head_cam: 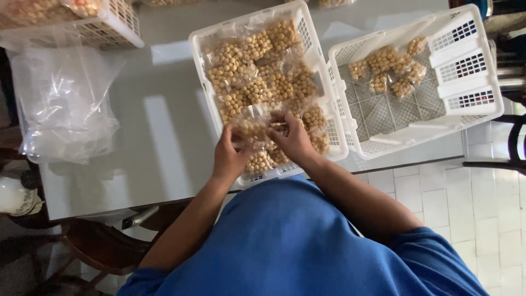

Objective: The person organizes and sorts small plastic bags containing food items by picking them up from the table and moving them between two white plastic crates by hand.

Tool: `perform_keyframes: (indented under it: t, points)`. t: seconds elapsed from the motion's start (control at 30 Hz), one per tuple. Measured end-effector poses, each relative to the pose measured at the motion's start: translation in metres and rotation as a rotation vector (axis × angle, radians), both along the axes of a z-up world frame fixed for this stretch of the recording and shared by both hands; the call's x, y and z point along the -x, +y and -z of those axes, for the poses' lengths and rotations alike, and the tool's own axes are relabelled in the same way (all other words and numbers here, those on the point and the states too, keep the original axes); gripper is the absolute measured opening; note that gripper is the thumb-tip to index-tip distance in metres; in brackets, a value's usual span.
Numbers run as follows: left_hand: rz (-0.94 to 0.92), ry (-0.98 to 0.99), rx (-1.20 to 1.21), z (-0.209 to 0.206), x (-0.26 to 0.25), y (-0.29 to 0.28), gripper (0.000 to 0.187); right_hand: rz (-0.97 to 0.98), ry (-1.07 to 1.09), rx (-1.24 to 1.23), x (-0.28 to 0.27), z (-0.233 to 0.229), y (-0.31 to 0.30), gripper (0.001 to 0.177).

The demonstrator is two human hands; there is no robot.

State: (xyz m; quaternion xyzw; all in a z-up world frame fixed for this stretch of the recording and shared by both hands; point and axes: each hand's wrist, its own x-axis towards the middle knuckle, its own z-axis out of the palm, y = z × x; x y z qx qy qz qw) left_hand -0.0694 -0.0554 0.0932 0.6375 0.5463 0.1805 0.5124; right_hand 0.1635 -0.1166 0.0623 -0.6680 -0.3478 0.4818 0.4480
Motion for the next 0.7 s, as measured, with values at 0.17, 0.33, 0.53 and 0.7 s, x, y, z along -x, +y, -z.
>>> perform_keyframes:
  t: [0.17,0.33,0.53,0.7]
  points:
    - [0.228,0.18,-0.508,0.016,-0.004,-0.01,0.098,-0.026,-0.011,0.077,-0.058,-0.008,-0.004,0.041]
    - [0.59,0.355,-0.516,0.028,-0.03,-0.018,0.074,0.301,-0.082,-0.017,-0.155,0.037,-0.027,0.027]
    - [0.481,0.553,-0.415,0.039,-0.055,-0.033,0.094,0.304,-0.477,0.133,-0.306,0.137,-0.043,0.028]
    - [0.385,0.591,-0.34,0.046,-0.069,-0.04,0.101,0.07,-0.861,0.339,-0.364,0.174,-0.047,0.046]
